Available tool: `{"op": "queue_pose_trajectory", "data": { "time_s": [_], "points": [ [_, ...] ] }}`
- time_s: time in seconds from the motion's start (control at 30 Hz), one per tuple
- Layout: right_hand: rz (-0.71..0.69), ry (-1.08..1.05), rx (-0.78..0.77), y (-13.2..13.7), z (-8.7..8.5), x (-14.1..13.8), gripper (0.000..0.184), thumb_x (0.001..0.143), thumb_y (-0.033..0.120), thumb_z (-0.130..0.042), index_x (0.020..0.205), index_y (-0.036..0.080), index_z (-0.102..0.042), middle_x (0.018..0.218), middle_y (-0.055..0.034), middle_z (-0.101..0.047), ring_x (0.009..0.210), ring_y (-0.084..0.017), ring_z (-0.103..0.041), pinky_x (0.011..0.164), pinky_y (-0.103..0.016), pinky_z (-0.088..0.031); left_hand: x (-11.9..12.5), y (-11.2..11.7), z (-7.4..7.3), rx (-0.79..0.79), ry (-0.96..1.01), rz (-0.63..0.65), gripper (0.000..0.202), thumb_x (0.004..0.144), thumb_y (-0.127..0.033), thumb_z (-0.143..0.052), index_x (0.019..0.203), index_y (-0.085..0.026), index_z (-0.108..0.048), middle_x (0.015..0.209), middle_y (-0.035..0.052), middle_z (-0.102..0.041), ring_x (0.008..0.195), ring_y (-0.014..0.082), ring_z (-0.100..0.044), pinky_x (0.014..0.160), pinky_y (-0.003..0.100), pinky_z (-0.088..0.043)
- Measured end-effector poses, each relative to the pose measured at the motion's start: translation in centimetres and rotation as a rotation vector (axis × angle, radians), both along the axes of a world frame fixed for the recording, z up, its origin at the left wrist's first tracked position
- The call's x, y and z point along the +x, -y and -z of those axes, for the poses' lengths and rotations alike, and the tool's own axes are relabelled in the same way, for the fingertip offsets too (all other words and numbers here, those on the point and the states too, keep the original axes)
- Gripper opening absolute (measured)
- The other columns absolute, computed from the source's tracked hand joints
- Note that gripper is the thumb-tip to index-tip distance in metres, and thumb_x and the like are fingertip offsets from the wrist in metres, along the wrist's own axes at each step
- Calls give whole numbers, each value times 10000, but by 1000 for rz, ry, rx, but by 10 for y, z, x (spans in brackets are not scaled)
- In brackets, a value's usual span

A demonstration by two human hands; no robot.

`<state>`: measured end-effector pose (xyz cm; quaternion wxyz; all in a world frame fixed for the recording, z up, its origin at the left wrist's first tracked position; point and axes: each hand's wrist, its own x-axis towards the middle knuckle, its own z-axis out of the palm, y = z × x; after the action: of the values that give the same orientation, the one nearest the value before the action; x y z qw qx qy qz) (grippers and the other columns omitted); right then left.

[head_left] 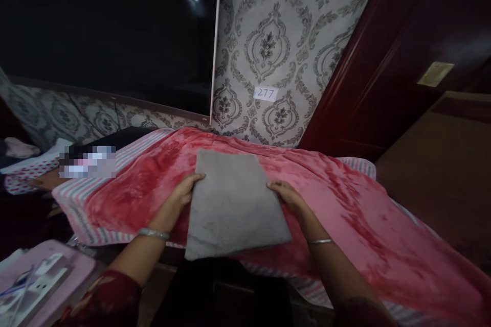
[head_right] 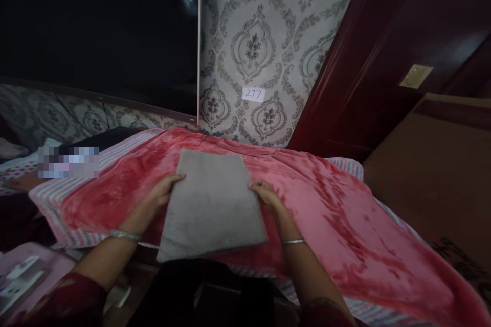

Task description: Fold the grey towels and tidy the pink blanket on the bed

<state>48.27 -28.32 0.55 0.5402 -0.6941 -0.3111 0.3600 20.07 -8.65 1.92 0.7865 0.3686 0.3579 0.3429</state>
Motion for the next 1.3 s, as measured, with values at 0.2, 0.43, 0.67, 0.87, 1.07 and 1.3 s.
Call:
{"op": "queue_pose_trajectory", "data": {
  "time_s": [0.2, 0.43, 0.67, 0.87, 1.07, 1.3],
  "points": [
    [-27, 82, -66, 11, 36, -3, 415, 685, 617, -665, 755, 211, -617, 627, -10, -630, 540, -161, -561, 535, -290, -463, -1, 8, 31, 36, -61, 125, 271, 614, -99, -791, 870, -136, -712, 752, 99, -752, 614, 205, -689, 604, 296, -570],
    [25, 358, -112, -10, 41, 5, 379, 727, 305, -617, 1079, 189, -701, 1020, -51, -737, 973, -254, -669, 890, -402, -521, 2, 6, 39, 134, -84, 67, 391, 561, -135, -830, 922, -138, -680, 772, 84, -747, 604, 205, -685, 601, 304, -563],
    [-35, 908, -133, -54, 17, -17, 677, 892, 316, -537, 1528, 130, -397, 1550, -156, -434, 1433, -269, -383, 1180, -397, -286, 1, 11, 37, 109, -39, 63, 373, 562, -136, -842, 905, -155, -695, 746, 72, -741, 611, 207, -679, 604, 300, -554],
    [-172, 1153, -305, -111, 4, -39, 676, 1015, 462, -363, 1594, 132, -253, 1658, -137, -215, 1532, -278, -162, 1219, -474, -151, 0, 8, 42, 102, -28, 57, 449, 537, -157, -866, 955, -142, -702, 787, 89, -744, 654, 220, -699, 620, 298, -553],
    [-315, 1243, -346, -115, 25, -38, 639, 1023, 538, -319, 1580, 226, -317, 1654, -71, -254, 1526, -274, -176, 1214, -494, -125, -1, 4, 50, 142, -20, 72, 430, 555, -205, -865, 949, -141, -706, 846, 113, -757, 715, 236, -708, 640, 309, -560],
    [-289, 1239, -354, -113, 24, -41, 642, 1021, 537, -329, 1583, 225, -311, 1652, -73, -254, 1520, -271, -194, 1215, -489, -126, 3, 6, 43, 344, -105, -268, 457, 584, -119, -812, 1016, -176, -673, 1099, 122, -721, 1087, 295, -669, 895, 349, -540]
  ]
}}
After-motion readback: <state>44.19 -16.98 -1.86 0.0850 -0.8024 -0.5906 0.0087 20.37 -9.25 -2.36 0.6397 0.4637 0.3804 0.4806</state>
